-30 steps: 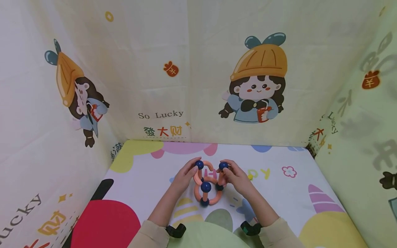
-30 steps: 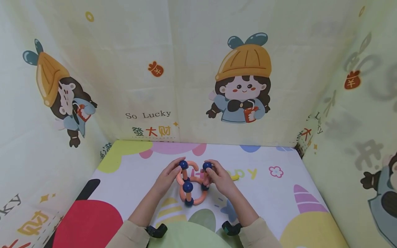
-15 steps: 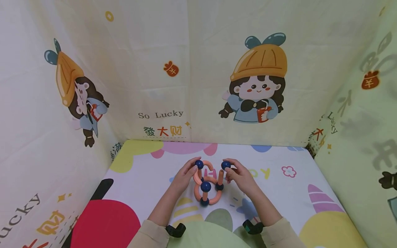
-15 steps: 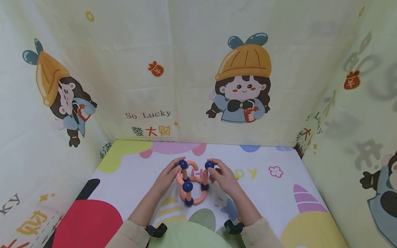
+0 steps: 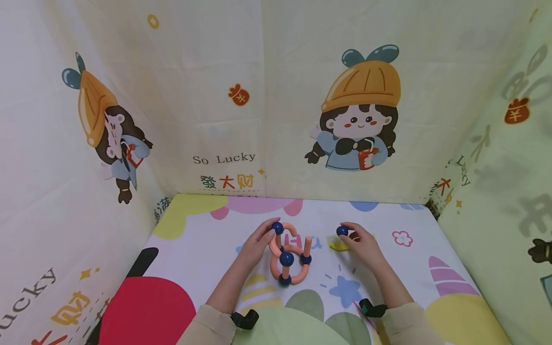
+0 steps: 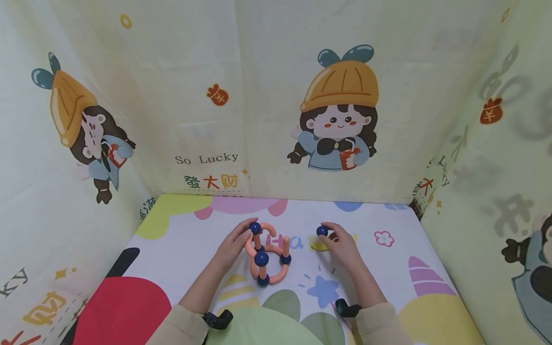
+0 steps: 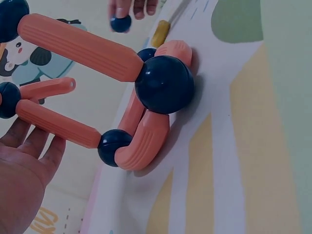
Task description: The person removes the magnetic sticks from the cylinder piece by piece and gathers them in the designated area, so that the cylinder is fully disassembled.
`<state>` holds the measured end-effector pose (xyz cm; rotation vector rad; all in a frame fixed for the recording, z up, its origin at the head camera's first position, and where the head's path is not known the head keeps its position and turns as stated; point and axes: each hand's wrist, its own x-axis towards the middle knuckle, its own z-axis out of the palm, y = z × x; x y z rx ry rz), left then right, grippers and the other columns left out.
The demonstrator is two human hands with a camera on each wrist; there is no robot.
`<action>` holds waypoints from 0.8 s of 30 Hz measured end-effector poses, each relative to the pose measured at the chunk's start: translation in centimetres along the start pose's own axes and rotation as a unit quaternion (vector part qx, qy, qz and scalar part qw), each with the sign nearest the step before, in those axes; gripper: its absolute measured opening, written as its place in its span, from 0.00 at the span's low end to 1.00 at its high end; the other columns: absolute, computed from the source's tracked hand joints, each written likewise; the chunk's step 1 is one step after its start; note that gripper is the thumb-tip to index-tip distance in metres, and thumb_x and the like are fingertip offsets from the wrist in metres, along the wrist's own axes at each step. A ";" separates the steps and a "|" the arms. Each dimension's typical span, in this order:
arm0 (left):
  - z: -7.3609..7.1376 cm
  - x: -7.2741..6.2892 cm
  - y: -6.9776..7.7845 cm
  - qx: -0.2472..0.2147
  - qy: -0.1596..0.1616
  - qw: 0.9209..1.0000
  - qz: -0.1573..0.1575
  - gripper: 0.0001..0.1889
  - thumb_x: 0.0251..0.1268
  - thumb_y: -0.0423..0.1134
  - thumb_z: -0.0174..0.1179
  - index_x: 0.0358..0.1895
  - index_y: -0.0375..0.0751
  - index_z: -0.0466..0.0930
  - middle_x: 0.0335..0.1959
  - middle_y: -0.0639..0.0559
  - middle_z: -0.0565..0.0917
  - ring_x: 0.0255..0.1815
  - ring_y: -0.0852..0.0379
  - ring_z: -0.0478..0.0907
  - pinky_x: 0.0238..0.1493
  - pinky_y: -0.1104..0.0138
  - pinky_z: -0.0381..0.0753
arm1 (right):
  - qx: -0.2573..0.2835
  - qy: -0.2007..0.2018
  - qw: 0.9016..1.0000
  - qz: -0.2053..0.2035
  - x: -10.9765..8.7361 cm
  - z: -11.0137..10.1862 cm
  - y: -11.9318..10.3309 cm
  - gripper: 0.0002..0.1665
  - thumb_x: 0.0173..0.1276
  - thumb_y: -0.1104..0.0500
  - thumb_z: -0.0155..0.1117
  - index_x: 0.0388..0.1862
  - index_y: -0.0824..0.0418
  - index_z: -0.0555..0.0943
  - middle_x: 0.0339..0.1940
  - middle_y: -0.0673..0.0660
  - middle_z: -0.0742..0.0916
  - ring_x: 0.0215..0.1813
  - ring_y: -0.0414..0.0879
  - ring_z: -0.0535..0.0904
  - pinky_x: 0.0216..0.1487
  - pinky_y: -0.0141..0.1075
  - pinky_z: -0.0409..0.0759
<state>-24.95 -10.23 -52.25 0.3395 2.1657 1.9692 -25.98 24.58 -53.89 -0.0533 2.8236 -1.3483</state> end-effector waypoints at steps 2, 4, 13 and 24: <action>0.0 0.0 0.0 0.005 -0.002 1.000 0.000 0.24 0.73 0.61 0.50 0.69 0.68 0.69 0.69 0.56 0.73 0.71 0.51 0.68 0.75 0.46 0.60 | -0.018 0.007 1.000 0.008 0.2 -0.4 1.0 0.28 0.70 0.48 0.64 0.67 0.52 0.73 0.59 0.60 0.82 0.47 0.51 0.76 0.42 0.36 0.75; 0.0 0.0 0.0 0.008 -0.004 1.000 0.001 0.24 0.73 0.61 0.50 0.70 0.67 0.68 0.70 0.55 0.73 0.71 0.51 0.68 0.75 0.46 0.60 | -0.026 0.005 0.999 0.024 0.4 -0.6 1.8 0.28 0.71 0.47 0.63 0.67 0.53 0.72 0.61 0.61 0.81 0.48 0.52 0.76 0.42 0.36 0.73; 0.0 0.4 -0.1 0.009 -0.005 1.000 -0.003 0.23 0.73 0.60 0.50 0.69 0.68 0.69 0.69 0.54 0.74 0.70 0.51 0.69 0.75 0.46 0.61 | -0.006 -0.011 0.996 0.088 1.0 -0.7 3.6 0.30 0.71 0.44 0.62 0.67 0.52 0.72 0.65 0.62 0.79 0.58 0.56 0.74 0.57 0.47 0.76; 0.0 0.3 0.0 0.002 -0.005 1.000 -0.005 0.23 0.72 0.61 0.51 0.68 0.69 0.69 0.69 0.55 0.74 0.70 0.52 0.69 0.75 0.47 0.61 | -0.030 -0.012 0.996 0.079 1.3 -0.5 4.1 0.29 0.71 0.43 0.62 0.66 0.55 0.73 0.61 0.64 0.80 0.55 0.57 0.76 0.57 0.50 0.77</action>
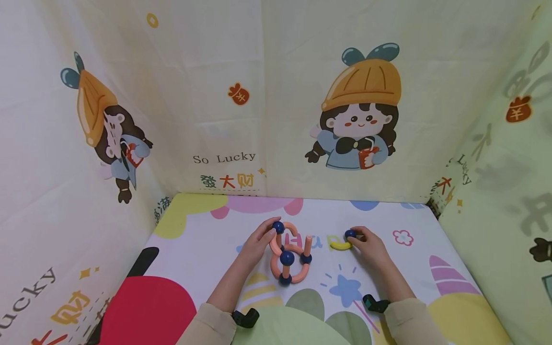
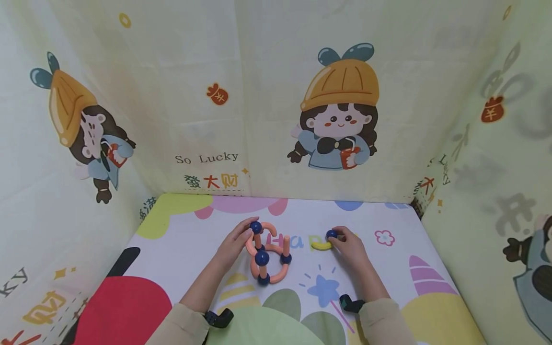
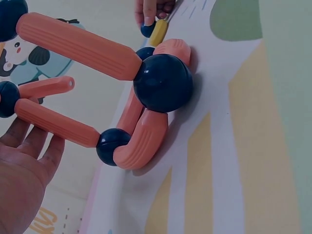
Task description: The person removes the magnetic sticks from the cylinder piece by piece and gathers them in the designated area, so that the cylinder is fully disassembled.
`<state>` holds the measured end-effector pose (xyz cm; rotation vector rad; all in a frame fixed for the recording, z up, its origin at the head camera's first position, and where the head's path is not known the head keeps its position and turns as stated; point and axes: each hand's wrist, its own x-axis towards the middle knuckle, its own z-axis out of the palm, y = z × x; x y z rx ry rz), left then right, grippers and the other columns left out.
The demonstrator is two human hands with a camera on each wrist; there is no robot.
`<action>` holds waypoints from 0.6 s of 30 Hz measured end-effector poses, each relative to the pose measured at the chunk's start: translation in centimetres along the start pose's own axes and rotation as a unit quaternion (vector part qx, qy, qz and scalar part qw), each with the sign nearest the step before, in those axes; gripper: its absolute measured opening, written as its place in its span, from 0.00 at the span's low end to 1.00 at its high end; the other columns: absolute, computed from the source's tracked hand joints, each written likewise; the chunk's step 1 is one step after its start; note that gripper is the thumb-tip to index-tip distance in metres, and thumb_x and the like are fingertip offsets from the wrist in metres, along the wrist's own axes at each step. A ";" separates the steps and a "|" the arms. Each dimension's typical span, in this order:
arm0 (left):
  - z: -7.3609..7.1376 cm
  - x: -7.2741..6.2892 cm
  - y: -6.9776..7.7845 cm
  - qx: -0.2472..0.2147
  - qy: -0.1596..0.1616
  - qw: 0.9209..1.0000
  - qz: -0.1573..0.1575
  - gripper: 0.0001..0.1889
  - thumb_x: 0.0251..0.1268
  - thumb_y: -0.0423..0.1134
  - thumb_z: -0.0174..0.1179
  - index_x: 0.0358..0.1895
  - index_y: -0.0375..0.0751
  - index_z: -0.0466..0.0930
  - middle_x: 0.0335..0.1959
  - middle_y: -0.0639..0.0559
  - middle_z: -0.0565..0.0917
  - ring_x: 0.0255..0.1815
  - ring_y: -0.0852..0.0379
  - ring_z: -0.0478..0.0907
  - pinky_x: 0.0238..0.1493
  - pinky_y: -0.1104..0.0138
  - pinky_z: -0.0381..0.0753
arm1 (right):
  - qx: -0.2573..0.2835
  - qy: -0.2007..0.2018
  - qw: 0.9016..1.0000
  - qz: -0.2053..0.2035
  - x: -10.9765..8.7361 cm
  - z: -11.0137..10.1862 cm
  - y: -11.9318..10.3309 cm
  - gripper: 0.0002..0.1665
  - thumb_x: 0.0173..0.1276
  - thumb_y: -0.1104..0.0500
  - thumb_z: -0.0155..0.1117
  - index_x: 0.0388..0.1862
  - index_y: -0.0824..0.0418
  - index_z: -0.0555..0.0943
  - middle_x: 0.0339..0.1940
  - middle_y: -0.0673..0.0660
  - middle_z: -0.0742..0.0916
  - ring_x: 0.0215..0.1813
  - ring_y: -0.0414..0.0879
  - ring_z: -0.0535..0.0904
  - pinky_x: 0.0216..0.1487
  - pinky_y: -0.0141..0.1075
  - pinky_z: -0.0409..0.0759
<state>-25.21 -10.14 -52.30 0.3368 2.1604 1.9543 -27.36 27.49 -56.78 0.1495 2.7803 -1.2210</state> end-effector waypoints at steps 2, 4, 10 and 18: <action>0.0 0.0 0.0 -0.002 0.000 1.000 0.001 0.23 0.72 0.61 0.51 0.68 0.70 0.69 0.69 0.55 0.74 0.70 0.52 0.70 0.75 0.47 0.62 | -0.003 -0.001 1.000 0.001 0.0 0.1 0.0 0.29 0.71 0.43 0.62 0.65 0.54 0.73 0.61 0.64 0.80 0.54 0.57 0.76 0.57 0.50 0.77; 0.0 0.0 -0.1 -0.002 0.000 1.000 0.005 0.23 0.73 0.61 0.50 0.68 0.70 0.69 0.68 0.55 0.75 0.69 0.52 0.70 0.74 0.48 0.62 | -0.005 -0.002 1.000 0.001 0.1 0.1 0.0 0.29 0.71 0.43 0.62 0.66 0.54 0.73 0.61 0.64 0.80 0.54 0.57 0.76 0.57 0.50 0.77; 0.0 0.1 -0.2 0.000 0.000 1.000 0.003 0.23 0.73 0.60 0.50 0.69 0.68 0.69 0.68 0.54 0.74 0.70 0.52 0.70 0.75 0.48 0.62 | -0.009 -0.001 1.000 0.002 0.0 0.2 -0.1 0.31 0.72 0.43 0.61 0.68 0.55 0.72 0.62 0.65 0.80 0.56 0.57 0.76 0.59 0.52 0.77; 0.0 0.1 -0.4 0.008 0.002 1.000 0.007 0.23 0.73 0.61 0.50 0.69 0.69 0.69 0.69 0.55 0.74 0.69 0.51 0.70 0.74 0.46 0.61 | 0.005 0.008 1.000 0.004 -0.6 -0.2 -0.7 0.30 0.75 0.44 0.56 0.71 0.54 0.70 0.67 0.65 0.77 0.61 0.59 0.75 0.59 0.53 0.76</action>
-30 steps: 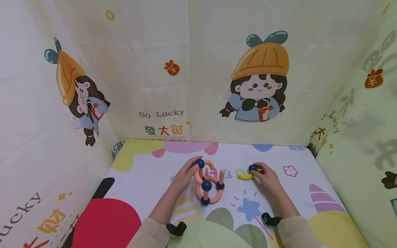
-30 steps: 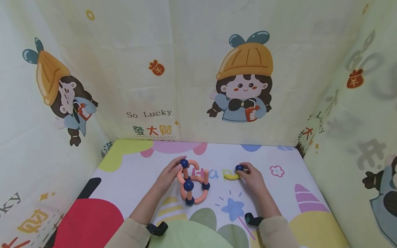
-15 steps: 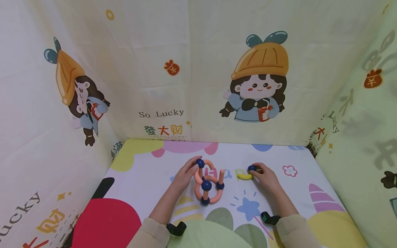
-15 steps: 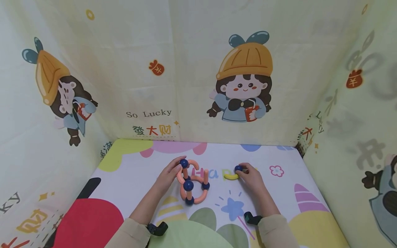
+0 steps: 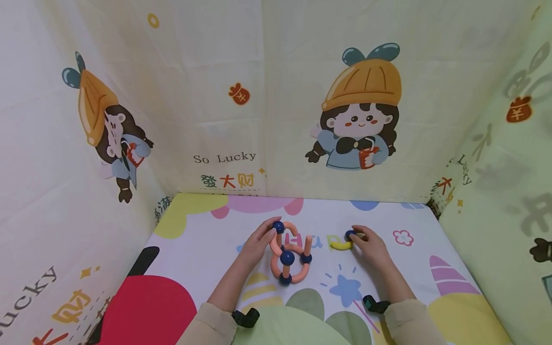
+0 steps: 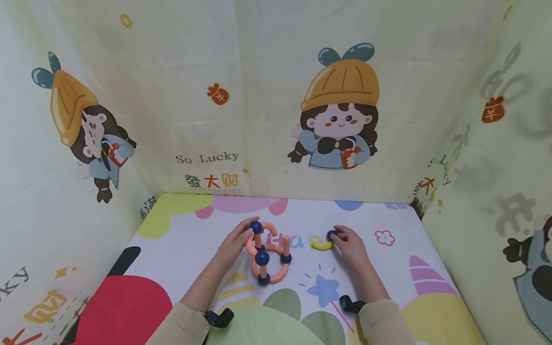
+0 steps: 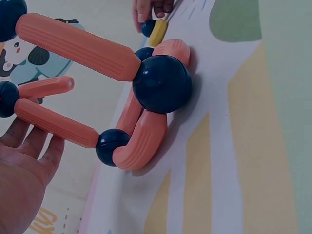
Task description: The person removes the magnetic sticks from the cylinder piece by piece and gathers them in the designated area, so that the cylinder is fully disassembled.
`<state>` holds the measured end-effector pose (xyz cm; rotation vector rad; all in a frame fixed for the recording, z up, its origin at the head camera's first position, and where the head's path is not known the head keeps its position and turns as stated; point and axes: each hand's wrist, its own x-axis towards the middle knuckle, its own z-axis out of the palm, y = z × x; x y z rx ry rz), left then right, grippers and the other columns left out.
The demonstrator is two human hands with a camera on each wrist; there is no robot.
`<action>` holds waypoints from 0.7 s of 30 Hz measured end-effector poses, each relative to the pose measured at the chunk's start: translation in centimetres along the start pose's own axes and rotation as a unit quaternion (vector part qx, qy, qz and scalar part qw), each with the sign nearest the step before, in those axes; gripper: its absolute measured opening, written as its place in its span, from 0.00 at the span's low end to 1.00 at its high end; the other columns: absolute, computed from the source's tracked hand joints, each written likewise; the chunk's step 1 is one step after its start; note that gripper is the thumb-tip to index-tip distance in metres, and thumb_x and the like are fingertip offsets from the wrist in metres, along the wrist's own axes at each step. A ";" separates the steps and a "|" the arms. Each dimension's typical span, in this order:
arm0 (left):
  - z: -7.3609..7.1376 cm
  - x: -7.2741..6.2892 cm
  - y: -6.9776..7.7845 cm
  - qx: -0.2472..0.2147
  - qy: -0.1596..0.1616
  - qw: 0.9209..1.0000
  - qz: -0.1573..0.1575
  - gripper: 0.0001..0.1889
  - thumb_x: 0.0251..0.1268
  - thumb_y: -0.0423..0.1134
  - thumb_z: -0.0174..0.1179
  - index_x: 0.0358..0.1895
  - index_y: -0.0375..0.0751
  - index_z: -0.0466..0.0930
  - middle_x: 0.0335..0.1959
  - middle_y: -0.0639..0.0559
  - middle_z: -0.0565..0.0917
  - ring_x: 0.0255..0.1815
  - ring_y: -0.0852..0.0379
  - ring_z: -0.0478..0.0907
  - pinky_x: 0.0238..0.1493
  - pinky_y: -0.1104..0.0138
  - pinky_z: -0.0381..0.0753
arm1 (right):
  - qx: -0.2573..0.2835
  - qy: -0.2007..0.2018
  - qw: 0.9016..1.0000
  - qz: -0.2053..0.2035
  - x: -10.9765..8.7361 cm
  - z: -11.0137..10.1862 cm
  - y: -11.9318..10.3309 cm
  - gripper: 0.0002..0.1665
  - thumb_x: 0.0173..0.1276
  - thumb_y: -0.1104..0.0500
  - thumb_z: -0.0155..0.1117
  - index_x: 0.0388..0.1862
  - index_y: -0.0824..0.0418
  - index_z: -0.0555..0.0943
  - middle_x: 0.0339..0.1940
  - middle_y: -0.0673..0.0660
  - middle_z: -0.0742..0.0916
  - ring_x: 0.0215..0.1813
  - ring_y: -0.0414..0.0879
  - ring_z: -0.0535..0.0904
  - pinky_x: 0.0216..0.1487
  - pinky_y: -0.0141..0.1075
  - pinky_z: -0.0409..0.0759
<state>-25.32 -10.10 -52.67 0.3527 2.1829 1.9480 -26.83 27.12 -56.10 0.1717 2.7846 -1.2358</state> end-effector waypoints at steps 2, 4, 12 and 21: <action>0.0 0.0 0.0 0.001 0.003 1.000 0.000 0.23 0.73 0.61 0.50 0.68 0.69 0.69 0.69 0.55 0.74 0.69 0.50 0.70 0.74 0.46 0.62 | 0.003 0.009 1.000 -0.002 -0.2 -0.1 -0.1 0.29 0.75 0.45 0.55 0.70 0.55 0.71 0.68 0.65 0.75 0.62 0.60 0.74 0.60 0.53 0.75; 0.1 0.0 0.0 -0.002 0.004 1.000 -0.001 0.23 0.72 0.61 0.50 0.68 0.69 0.69 0.69 0.55 0.73 0.69 0.50 0.70 0.74 0.46 0.62 | 0.007 0.026 1.000 -0.008 -0.3 -0.1 -0.1 0.28 0.76 0.46 0.55 0.69 0.56 0.72 0.67 0.64 0.76 0.61 0.59 0.74 0.59 0.51 0.75; 0.1 0.1 0.0 -0.003 0.000 1.000 -0.001 0.24 0.73 0.61 0.50 0.69 0.69 0.68 0.70 0.54 0.73 0.71 0.50 0.68 0.75 0.46 0.60 | 0.022 0.133 0.989 -0.065 -1.7 1.0 -1.7 0.17 0.75 0.54 0.56 0.58 0.55 0.81 0.50 0.57 0.82 0.45 0.49 0.75 0.44 0.35 0.73; 0.2 0.0 0.1 -0.002 0.004 1.000 -0.012 0.25 0.71 0.64 0.50 0.68 0.71 0.69 0.70 0.56 0.72 0.72 0.50 0.68 0.74 0.46 0.61 | 0.088 0.066 0.990 -0.085 -3.6 2.6 -4.6 0.15 0.74 0.50 0.59 0.56 0.50 0.82 0.47 0.54 0.84 0.38 0.46 0.75 0.36 0.27 0.75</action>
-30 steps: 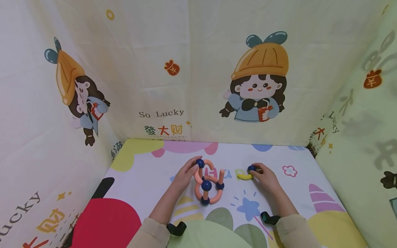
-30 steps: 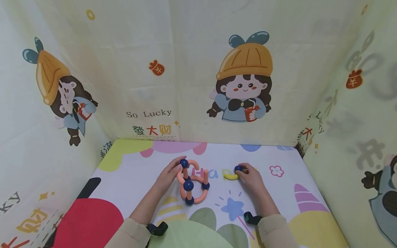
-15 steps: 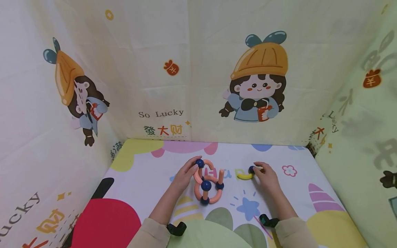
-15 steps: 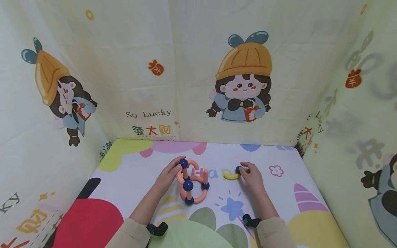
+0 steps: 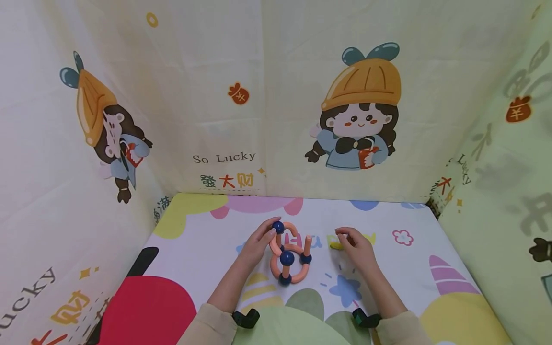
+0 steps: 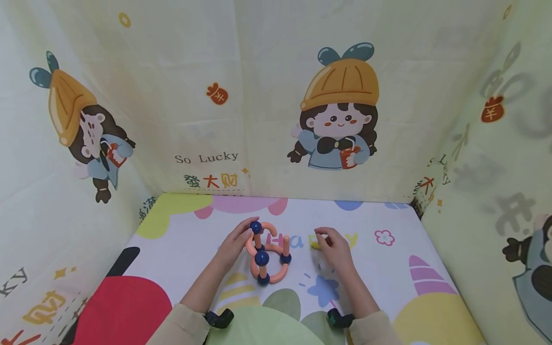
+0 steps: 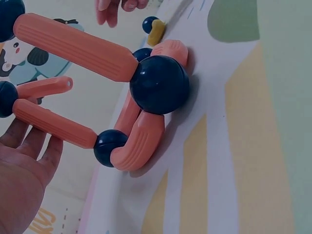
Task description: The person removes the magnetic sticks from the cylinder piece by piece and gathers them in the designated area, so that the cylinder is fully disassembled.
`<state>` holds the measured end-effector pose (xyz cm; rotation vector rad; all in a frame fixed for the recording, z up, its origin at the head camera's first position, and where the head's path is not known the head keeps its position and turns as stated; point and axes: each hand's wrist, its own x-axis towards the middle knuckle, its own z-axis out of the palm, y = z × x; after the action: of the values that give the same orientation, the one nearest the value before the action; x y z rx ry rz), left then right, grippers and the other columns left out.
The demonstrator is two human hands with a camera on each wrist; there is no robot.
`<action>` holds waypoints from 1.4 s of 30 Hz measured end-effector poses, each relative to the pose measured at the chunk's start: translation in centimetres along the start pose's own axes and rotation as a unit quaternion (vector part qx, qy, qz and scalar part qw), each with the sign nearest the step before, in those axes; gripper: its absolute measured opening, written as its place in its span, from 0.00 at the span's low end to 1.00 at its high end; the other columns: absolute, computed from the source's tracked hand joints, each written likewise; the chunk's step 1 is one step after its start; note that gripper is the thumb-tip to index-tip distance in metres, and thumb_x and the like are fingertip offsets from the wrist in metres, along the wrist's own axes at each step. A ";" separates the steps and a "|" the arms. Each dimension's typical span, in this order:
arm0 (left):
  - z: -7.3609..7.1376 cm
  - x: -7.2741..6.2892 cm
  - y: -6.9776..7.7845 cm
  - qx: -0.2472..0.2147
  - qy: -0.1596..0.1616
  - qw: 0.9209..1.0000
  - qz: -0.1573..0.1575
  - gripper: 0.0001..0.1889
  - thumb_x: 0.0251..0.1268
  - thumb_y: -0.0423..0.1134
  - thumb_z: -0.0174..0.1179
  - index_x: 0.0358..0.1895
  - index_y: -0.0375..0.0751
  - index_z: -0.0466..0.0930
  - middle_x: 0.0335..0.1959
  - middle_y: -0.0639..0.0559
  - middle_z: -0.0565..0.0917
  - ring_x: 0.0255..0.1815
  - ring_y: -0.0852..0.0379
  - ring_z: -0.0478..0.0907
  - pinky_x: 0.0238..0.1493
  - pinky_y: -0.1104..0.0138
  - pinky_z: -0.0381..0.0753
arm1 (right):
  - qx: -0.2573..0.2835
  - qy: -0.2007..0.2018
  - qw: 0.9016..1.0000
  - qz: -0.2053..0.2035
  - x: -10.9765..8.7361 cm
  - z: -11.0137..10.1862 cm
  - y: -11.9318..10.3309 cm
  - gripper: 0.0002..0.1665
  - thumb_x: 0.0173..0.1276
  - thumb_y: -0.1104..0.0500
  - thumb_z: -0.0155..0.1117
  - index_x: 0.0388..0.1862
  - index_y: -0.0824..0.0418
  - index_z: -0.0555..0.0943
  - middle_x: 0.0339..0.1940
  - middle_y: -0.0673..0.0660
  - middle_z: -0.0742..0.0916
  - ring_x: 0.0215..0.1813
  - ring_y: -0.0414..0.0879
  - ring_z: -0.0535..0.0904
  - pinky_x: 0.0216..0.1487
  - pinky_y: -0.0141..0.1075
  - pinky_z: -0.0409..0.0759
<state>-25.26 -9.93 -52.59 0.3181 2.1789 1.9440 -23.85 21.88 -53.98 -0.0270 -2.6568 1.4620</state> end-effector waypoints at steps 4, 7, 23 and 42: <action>0.0 0.0 0.0 0.009 0.000 1.000 -0.003 0.25 0.71 0.65 0.49 0.69 0.71 0.68 0.71 0.56 0.72 0.72 0.50 0.67 0.74 0.46 0.61 | 0.039 -0.095 0.995 -0.005 -0.3 1.1 -0.5 0.22 0.75 0.47 0.58 0.63 0.52 0.77 0.53 0.59 0.84 0.31 0.50 0.78 0.30 0.31 0.77; -0.1 0.0 0.0 0.007 -0.001 1.000 0.002 0.25 0.71 0.64 0.49 0.69 0.71 0.68 0.70 0.55 0.73 0.72 0.50 0.68 0.74 0.46 0.61 | 0.071 -0.148 0.986 -0.016 -0.7 2.0 -1.0 0.25 0.76 0.48 0.55 0.68 0.54 0.73 0.60 0.62 0.82 0.31 0.52 0.79 0.30 0.33 0.79; -0.1 0.0 -0.1 0.002 -0.002 1.000 0.000 0.24 0.70 0.65 0.50 0.68 0.72 0.68 0.70 0.56 0.72 0.72 0.50 0.68 0.74 0.46 0.62 | 0.135 -0.187 0.971 0.058 -1.4 4.9 -2.1 0.31 0.75 0.39 0.52 0.71 0.50 0.71 0.35 0.63 0.85 0.30 0.49 0.80 0.35 0.36 0.80; -0.1 0.0 0.0 0.001 -0.005 1.000 0.005 0.24 0.72 0.63 0.49 0.69 0.71 0.68 0.70 0.55 0.74 0.71 0.50 0.69 0.74 0.47 0.63 | 0.199 -0.242 0.946 0.080 -1.1 6.1 -1.8 0.43 0.69 0.26 0.46 0.66 0.58 0.73 0.28 0.58 0.85 0.29 0.47 0.78 0.34 0.32 0.79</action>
<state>-25.33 -10.00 -52.54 0.3383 2.1763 1.9418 -23.31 15.70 -55.85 0.1748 -2.6852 2.2968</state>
